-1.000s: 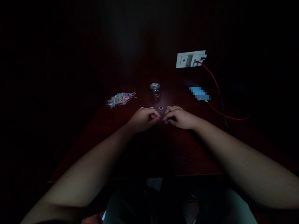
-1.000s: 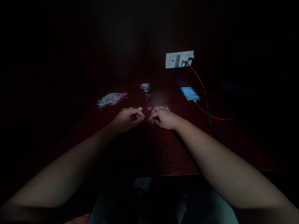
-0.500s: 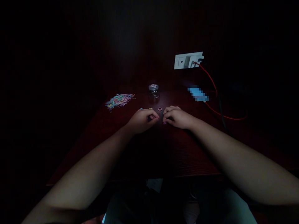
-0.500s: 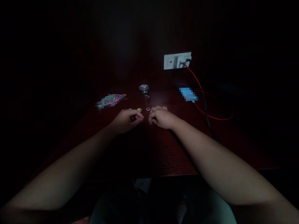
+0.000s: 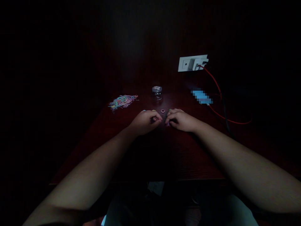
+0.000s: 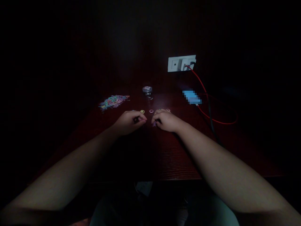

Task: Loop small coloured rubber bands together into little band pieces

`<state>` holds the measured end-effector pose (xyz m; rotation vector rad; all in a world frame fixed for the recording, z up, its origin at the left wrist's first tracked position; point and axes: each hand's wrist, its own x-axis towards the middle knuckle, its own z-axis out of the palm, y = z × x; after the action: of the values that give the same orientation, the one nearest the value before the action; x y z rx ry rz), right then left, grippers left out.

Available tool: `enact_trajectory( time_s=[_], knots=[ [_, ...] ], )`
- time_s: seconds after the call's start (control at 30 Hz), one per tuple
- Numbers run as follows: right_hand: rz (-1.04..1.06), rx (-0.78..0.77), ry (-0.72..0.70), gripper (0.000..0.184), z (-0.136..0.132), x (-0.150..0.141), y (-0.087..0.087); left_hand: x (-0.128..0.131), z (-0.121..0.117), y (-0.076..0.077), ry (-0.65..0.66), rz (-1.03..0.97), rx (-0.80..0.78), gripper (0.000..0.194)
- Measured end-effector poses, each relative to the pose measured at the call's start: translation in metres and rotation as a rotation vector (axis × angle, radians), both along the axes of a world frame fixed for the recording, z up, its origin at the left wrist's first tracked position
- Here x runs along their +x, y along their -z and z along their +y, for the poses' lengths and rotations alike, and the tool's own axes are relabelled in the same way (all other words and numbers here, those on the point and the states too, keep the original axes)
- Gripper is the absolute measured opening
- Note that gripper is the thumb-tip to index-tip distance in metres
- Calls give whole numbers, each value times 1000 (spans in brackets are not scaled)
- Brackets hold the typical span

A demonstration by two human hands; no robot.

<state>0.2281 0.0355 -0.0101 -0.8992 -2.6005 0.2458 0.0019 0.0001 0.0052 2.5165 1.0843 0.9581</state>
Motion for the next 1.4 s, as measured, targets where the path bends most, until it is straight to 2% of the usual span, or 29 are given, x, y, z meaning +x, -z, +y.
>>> enact_trajectory(
  time_s=[0.1, 0.23, 0.37, 0.47, 0.57, 0.73, 0.87, 0.93, 1.03, 1.2, 1.27, 1.4],
  knots=[
    [9, -3, -16, 18, -1, -1, -1, 0, 1, 0, 5, 13, 8, 9],
    [26, 0, -14, 19, -1, -1, -1, -1, 2, 0, 16, 30, 11, 9],
    [67, 12, -50, 30, 0, 0, 1, -5, 3, -3, -11, 103, 46, 11],
    [105, 32, -38, 40, 1, 4, 0, -12, 8, -5, -83, 160, 60, 11],
    [143, 43, 0, 45, 3, 8, -1, -25, 16, -4, -256, 180, 16, 14],
    [185, 21, 49, 40, 5, 13, -1, -56, 37, 3, -618, 267, -42, 25],
    [199, 9, 63, 34, 4, 14, -1, -79, 51, 11, -923, 398, -197, 55],
    [201, 10, 64, 32, 3, 13, -1, -86, 57, 16, -998, 433, -320, 72],
    [210, 11, 64, 29, 3, 13, -1, -90, 63, 21, -1020, 427, -386, 80],
    [248, 7, 97, 29, 5, 13, -1, -94, 69, 25, -1025, 388, -358, 82],
    [277, 27, 151, 30, 6, 14, -1, -96, 71, 26, -1025, 377, -352, 84],
    [371, 83, 344, 30, 9, 18, -3, -99, 73, 27, -1016, 375, -335, 79]
  ],
)
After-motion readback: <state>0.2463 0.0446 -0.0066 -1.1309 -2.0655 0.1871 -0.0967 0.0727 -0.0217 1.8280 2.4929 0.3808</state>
